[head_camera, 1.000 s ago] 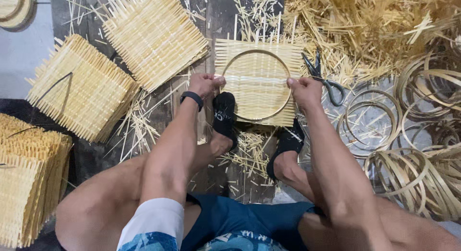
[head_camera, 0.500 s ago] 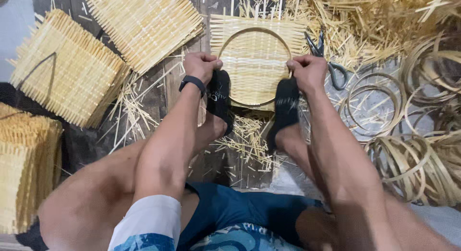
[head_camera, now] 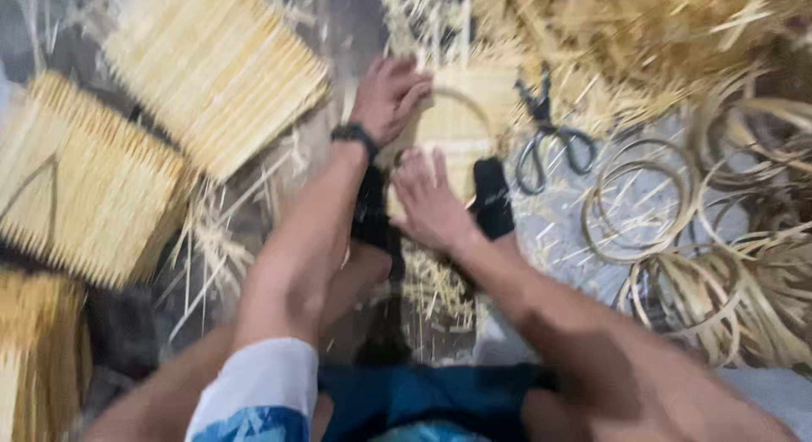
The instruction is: The person sits on the floor assembling woven bamboo trays. They place a round bamboo rim over a square woven bamboo mat, fold and tuck the protruding mat ends around the rim, and use scissors to trim off the excess straw ends, repeating the process on several trays.
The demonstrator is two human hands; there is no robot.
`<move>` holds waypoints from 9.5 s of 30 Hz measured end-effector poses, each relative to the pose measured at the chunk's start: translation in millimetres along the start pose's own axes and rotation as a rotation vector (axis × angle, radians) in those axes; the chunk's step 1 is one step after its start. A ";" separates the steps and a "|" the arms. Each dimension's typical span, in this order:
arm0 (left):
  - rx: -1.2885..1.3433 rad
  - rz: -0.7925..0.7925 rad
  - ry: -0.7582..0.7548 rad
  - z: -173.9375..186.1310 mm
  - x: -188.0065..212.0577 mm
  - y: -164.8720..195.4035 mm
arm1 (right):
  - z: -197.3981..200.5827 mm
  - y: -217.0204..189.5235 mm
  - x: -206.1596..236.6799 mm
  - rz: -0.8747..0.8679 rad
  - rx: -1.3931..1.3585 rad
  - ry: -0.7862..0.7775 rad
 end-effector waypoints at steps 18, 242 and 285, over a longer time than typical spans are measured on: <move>0.020 0.485 -0.161 -29.3 -33.5 -22.7 | 53.7 177.8 -46.5 -0.467 -0.770 0.510; -0.302 -0.043 -0.597 -81.1 72.3 89.4 | -31.9 230.0 67.2 -0.398 0.069 -0.343; 0.501 1.054 -0.038 -76.0 156.7 -88.8 | -175.3 150.3 122.3 -0.922 -1.842 0.039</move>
Point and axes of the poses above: each hand's wrist, its own x-axis away from the middle knuckle, its own z-axis out of the back of the hand, y = z × x, the point moved 6 cm from there along -x, towards the middle knuckle, and after that the axes turned 3 degrees about -y, right-handed, at the moved point
